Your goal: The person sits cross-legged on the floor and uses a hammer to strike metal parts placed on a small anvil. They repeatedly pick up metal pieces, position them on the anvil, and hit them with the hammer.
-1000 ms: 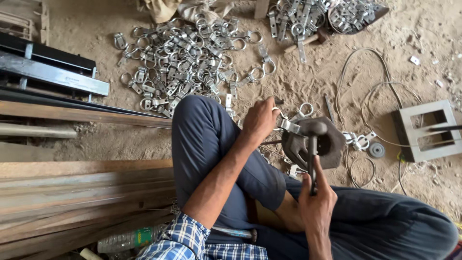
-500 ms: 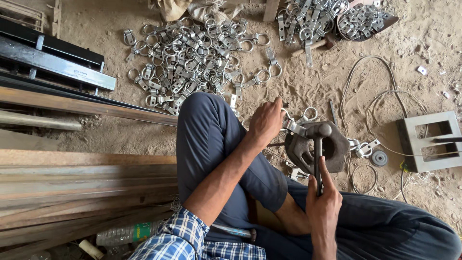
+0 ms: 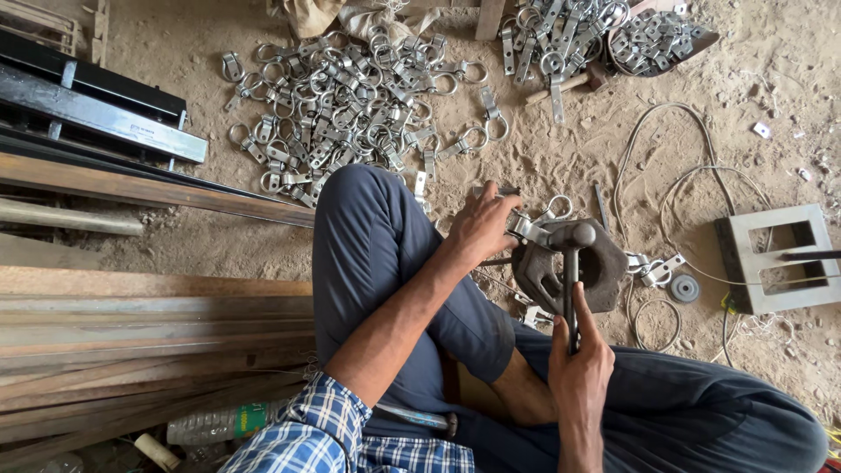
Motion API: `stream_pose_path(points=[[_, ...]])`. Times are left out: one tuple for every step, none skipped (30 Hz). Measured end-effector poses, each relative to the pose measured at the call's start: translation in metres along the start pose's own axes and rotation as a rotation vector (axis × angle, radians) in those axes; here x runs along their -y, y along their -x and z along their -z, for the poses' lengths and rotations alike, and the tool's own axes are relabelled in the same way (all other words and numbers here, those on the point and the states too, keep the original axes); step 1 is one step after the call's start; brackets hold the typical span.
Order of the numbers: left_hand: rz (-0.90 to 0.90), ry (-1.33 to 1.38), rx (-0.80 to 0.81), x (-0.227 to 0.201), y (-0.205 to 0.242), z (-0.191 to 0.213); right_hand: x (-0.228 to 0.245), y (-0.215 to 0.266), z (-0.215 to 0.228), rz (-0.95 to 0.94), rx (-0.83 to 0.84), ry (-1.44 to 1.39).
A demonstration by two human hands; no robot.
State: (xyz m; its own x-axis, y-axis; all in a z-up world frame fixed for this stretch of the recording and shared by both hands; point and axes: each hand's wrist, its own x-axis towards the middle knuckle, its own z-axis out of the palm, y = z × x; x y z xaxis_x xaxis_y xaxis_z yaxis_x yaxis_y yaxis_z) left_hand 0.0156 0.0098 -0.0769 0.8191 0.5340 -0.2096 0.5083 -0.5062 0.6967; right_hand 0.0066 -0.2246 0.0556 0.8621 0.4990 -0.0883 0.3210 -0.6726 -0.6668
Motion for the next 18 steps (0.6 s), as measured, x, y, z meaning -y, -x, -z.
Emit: stream_pose_path(points=[[-0.044, -0.011, -0.052, 0.007, -0.006, -0.010, 0.000, 0.001, 0.000, 0.007, -0.009, 0.001], [-0.089, -0.023, -0.104, 0.014, -0.011, -0.020, 0.001, 0.003, 0.000, 0.015, -0.020, 0.003], [-0.068, 0.001, -0.097, 0.020, -0.015, -0.028, 0.003, 0.004, 0.000, 0.023, -0.031, 0.004], [-0.046, 0.024, -0.090, 0.026, -0.017, -0.034, 0.005, 0.006, 0.000, 0.062, -0.068, -0.032], [-0.025, 0.047, -0.082, 0.030, -0.017, -0.038, 0.006, 0.008, 0.000, 0.100, -0.106, -0.069], [0.005, 0.053, -0.071, 0.032, -0.017, -0.041, 0.008, 0.009, 0.000, 0.138, -0.144, -0.104], [0.034, 0.060, -0.060, 0.033, -0.017, -0.041, 0.010, 0.009, 0.000, 0.075, -0.138, -0.107], [0.067, 0.068, -0.049, 0.031, -0.015, -0.040, 0.011, 0.008, 0.000, 0.012, -0.128, -0.110], [0.017, 0.047, -0.085, 0.027, -0.013, -0.036, 0.011, 0.008, 0.000, -0.051, -0.119, -0.113], [-0.032, 0.025, -0.118, 0.022, -0.010, -0.028, 0.011, 0.006, -0.001, -0.039, -0.089, -0.098], [-0.082, 0.003, -0.151, 0.015, -0.006, -0.019, 0.011, 0.003, -0.002, -0.027, -0.060, -0.083], [-0.021, 0.006, -0.055, 0.008, -0.002, -0.006, 0.011, 0.000, -0.003, -0.014, -0.033, -0.070], [0.038, 0.009, 0.041, 0.005, 0.002, 0.011, 0.011, 0.001, -0.003, -0.012, -0.033, -0.059], [0.091, 0.012, 0.136, 0.000, 0.003, 0.025, 0.011, 0.002, -0.003, -0.007, -0.037, -0.047], [0.025, -0.008, 0.090, -0.007, 0.004, 0.032, 0.010, 0.001, -0.004, -0.003, -0.040, -0.034], [-0.032, -0.025, 0.044, -0.010, 0.010, 0.035, 0.009, 0.002, -0.004, -0.002, -0.043, -0.041], [-0.089, -0.042, -0.001, -0.010, 0.014, 0.035, 0.007, 0.002, -0.004, 0.000, -0.046, -0.048], [-0.090, -0.071, -0.005, -0.010, 0.013, 0.035, 0.005, 0.000, -0.005, 0.003, -0.050, -0.058]])
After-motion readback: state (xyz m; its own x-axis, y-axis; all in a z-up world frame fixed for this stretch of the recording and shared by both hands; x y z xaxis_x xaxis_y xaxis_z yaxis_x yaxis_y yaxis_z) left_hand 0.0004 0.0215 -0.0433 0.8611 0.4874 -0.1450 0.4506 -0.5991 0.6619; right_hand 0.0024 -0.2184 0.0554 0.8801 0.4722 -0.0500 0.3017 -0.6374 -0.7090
